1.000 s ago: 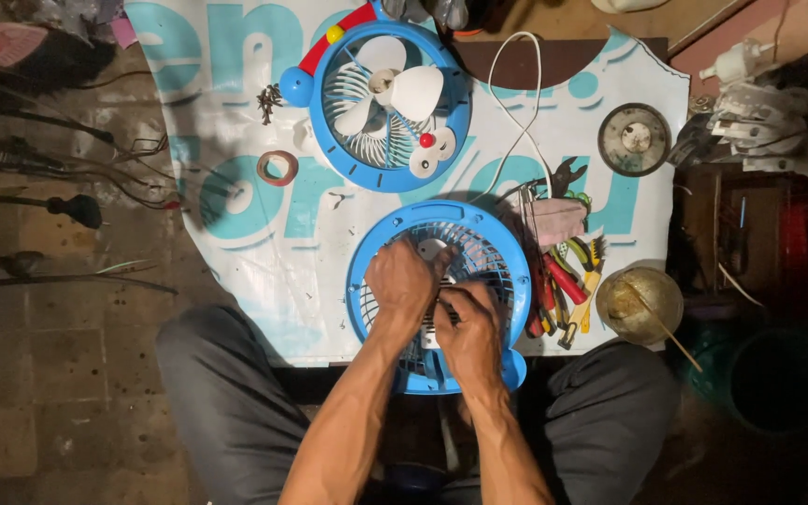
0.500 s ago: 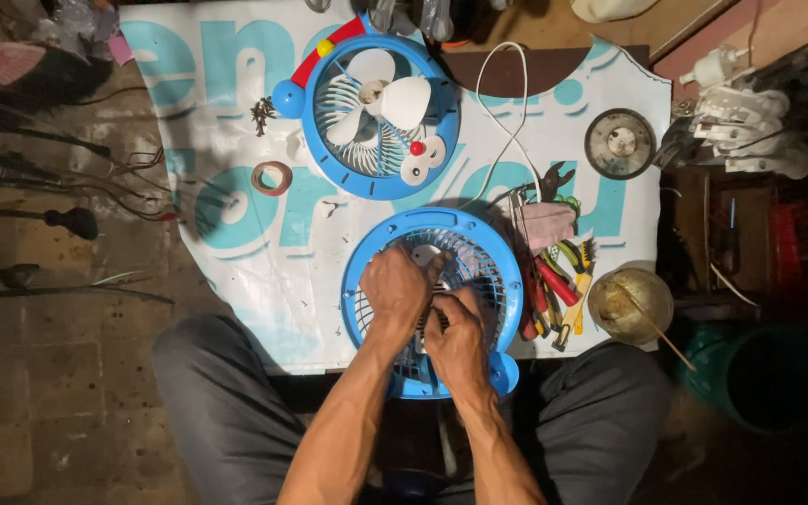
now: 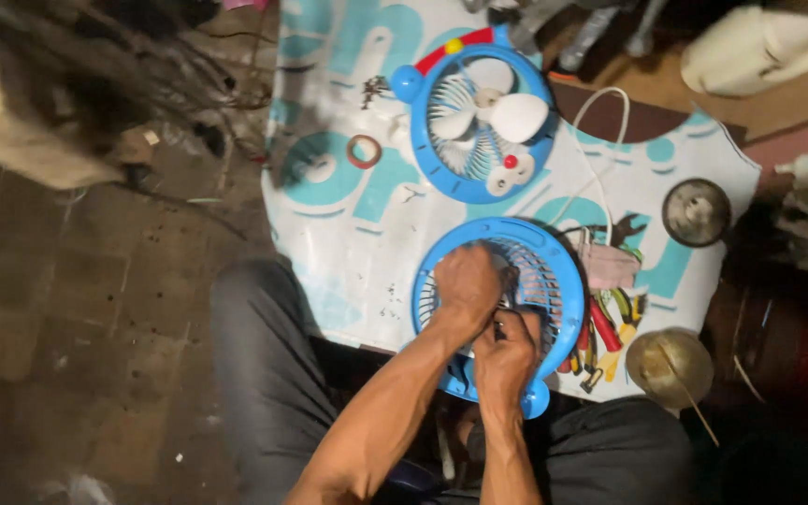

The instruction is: The person sits on the floor and uses a screwdriver to remove screws from the back casing of a blue electric fan. They then use their hands to detach the fan blades and the motor assembly from the fan cage.

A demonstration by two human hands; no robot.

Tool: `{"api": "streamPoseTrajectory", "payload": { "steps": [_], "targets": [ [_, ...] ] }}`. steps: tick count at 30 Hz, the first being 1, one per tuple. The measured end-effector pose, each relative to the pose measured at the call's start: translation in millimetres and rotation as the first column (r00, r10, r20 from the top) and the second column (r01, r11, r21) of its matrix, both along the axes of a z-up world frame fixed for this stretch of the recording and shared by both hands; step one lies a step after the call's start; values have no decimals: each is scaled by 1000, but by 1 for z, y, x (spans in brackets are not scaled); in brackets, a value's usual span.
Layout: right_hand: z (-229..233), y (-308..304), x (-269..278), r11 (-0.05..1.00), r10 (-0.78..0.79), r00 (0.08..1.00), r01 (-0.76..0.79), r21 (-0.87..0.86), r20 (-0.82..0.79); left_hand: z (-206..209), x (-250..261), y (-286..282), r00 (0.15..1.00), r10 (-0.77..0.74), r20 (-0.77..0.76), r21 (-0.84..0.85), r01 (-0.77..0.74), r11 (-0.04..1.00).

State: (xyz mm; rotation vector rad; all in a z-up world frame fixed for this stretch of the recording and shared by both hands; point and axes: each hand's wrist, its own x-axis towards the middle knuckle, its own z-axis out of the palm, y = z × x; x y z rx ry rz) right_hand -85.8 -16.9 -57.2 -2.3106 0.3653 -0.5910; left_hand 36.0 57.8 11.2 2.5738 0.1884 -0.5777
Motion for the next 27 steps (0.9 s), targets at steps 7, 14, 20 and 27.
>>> {"api": "streamPoseTrajectory", "payload": {
  "steps": [7, 14, 20, 27],
  "targets": [
    [30, 6, 4, 989, 145, 989, -146, -35, -33, -73, -8, -13, 996, 69, 59, -76, -64, 995],
    [25, 4, 2, 993, 120, 992, -121, -12, -43, -73, -9, -13, 996, 54, 68, -95, -48, 994],
    [13, -3, 3, 995, 98, 995, -98, -4, -5, -66, -9, -11, 983, 72, 170, -124, -51, 991],
    [32, -35, 11, 998, 23, 1000, -22, -55, 19, -34, -15, 4, 990, 53, 131, -183, -28, 983]
  ]
}}
